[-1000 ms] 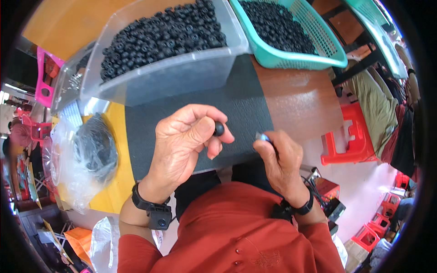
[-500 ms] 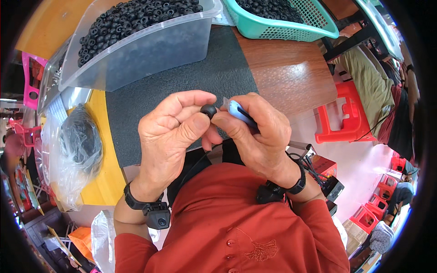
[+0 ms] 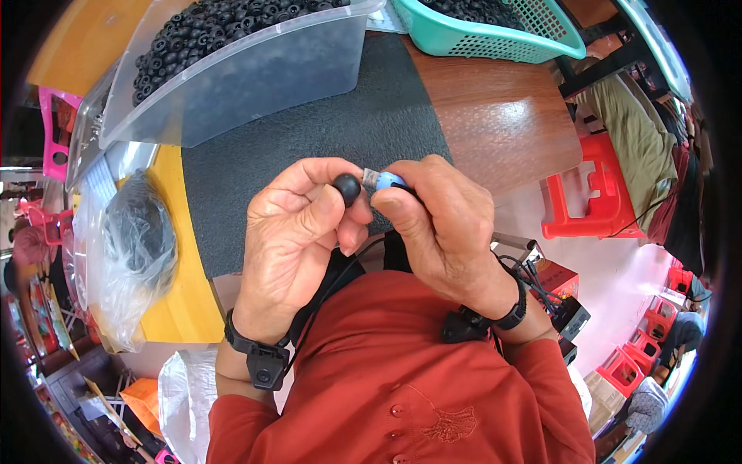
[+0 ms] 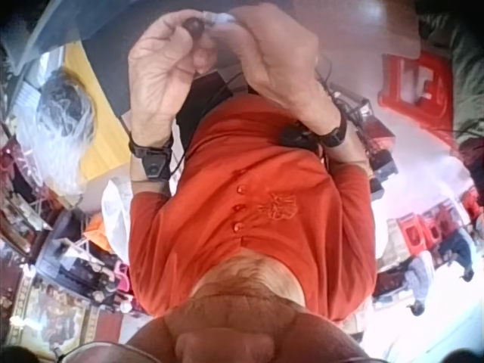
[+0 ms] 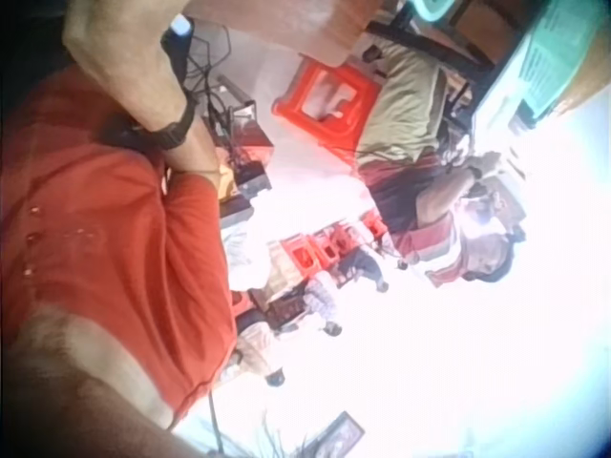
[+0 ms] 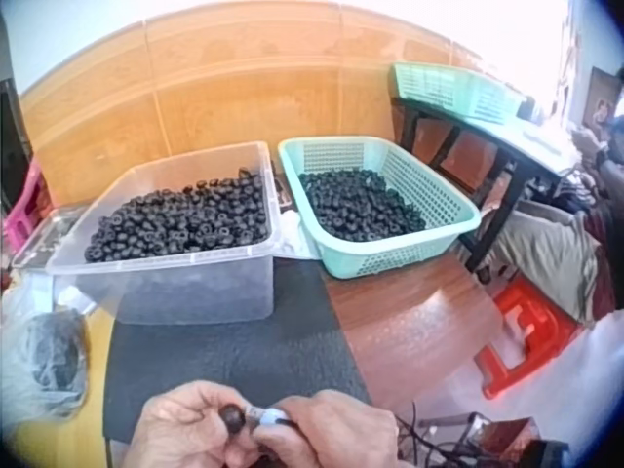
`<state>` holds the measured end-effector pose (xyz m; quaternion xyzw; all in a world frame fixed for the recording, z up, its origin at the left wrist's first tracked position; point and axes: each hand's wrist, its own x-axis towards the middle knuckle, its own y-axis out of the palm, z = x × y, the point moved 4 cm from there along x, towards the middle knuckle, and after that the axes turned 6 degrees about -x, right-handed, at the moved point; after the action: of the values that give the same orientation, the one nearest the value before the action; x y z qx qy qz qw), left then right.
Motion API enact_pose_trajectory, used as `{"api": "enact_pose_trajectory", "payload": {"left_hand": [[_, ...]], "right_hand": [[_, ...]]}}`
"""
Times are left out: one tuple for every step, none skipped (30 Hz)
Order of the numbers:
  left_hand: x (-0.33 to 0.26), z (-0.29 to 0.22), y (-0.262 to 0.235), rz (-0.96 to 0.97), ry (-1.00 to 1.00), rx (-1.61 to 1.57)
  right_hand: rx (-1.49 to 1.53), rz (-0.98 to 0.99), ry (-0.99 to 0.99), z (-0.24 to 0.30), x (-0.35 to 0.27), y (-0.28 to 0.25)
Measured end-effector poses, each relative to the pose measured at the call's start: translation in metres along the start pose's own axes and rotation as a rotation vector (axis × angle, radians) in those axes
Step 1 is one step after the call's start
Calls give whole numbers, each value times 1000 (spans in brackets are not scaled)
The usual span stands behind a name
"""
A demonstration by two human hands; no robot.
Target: Trimming excess rubber material from shoe components using a utility knife.
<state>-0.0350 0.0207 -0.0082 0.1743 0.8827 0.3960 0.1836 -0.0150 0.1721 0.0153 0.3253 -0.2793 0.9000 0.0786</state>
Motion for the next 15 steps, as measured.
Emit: {"api": "enact_pose_trajectory", "payload": {"left_hand": [[-1,0,0,-1,-2,0],[-2,1,-1,-21,11,19],[-3,1,-1,-40,23,37],[-3,2,-1,-41,21,36],[-3,2,-2,-63,55,67],[-4,2,-3,-85,90,99],[-4,3,-4,-86,87,98],[-4,3,-4,-71,97,100],[-3,3,-5,-57,107,102],[-3,3,-5,-58,103,101],[-3,3,-5,-63,113,129],[-4,2,-5,-68,122,156],[-4,2,-5,-69,118,155],[-4,1,-5,-94,114,187],[-4,1,-6,-119,111,220]], "right_hand": [[0,0,3,0,0,1],[-13,2,3,0,1,2],[-27,4,4,1,0,3],[-27,4,7,1,0,3],[-38,17,1,2,1,3],[-49,29,-4,2,1,4],[-49,30,-1,1,0,4],[-45,33,-2,1,-1,4],[-42,36,-2,0,-1,5],[-42,36,2,0,-2,5],[-60,42,1,-1,-2,5],[-78,47,0,-1,-3,6],[-79,48,4,0,-3,5],[-92,60,4,1,-2,5],[-104,73,4,1,-1,5]]}}
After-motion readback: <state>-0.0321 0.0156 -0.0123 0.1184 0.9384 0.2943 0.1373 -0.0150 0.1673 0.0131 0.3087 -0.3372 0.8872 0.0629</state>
